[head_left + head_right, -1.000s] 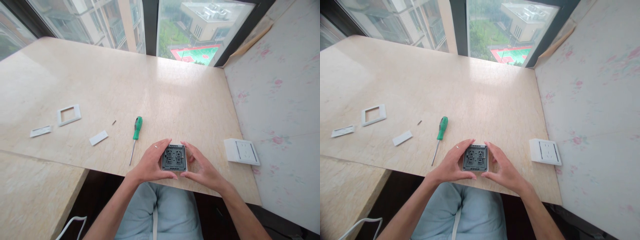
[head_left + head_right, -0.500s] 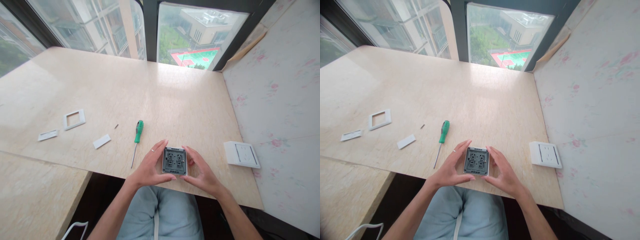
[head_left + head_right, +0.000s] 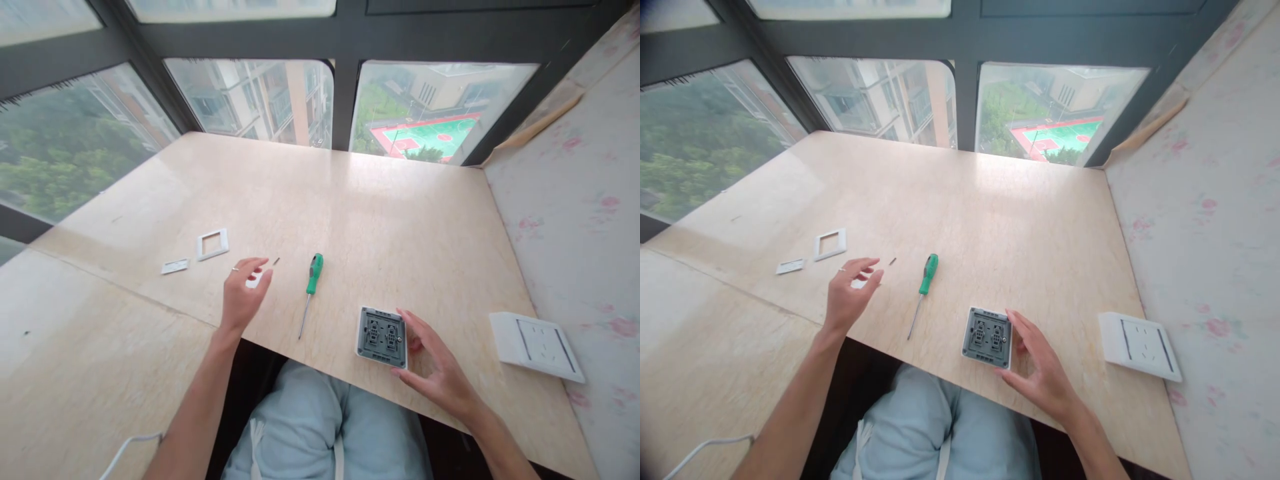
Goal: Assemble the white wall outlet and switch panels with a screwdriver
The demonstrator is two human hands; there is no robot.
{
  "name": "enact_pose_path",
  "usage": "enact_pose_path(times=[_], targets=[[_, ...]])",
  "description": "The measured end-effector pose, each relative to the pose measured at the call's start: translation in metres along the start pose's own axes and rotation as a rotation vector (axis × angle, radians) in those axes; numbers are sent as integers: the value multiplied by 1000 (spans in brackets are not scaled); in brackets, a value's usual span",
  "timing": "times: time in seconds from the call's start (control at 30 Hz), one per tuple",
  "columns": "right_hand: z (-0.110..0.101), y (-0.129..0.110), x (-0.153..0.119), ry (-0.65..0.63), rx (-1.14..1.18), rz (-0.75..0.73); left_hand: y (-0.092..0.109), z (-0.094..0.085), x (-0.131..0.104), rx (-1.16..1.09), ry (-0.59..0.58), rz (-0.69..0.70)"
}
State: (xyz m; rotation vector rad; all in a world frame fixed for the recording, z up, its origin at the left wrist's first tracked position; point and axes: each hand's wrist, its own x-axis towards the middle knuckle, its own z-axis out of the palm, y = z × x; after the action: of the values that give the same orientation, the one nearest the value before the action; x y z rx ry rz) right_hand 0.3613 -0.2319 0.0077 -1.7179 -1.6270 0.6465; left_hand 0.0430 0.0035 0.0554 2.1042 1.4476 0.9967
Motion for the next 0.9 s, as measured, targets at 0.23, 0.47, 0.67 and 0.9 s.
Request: enact_pose_path(times=[0.23,0.47,0.67,0.9], targets=[[2,2,0,32,-15,-34,-22,-3,45,392,-351,35],[1,0,1,24,-25,-24,-22,3,54,553,-437,61],[2,0,1,28,-27,-28,-16,8,56,583,-427,61],[3,-1,1,34,-20,-50,-16,4,52,556,-384,51]])
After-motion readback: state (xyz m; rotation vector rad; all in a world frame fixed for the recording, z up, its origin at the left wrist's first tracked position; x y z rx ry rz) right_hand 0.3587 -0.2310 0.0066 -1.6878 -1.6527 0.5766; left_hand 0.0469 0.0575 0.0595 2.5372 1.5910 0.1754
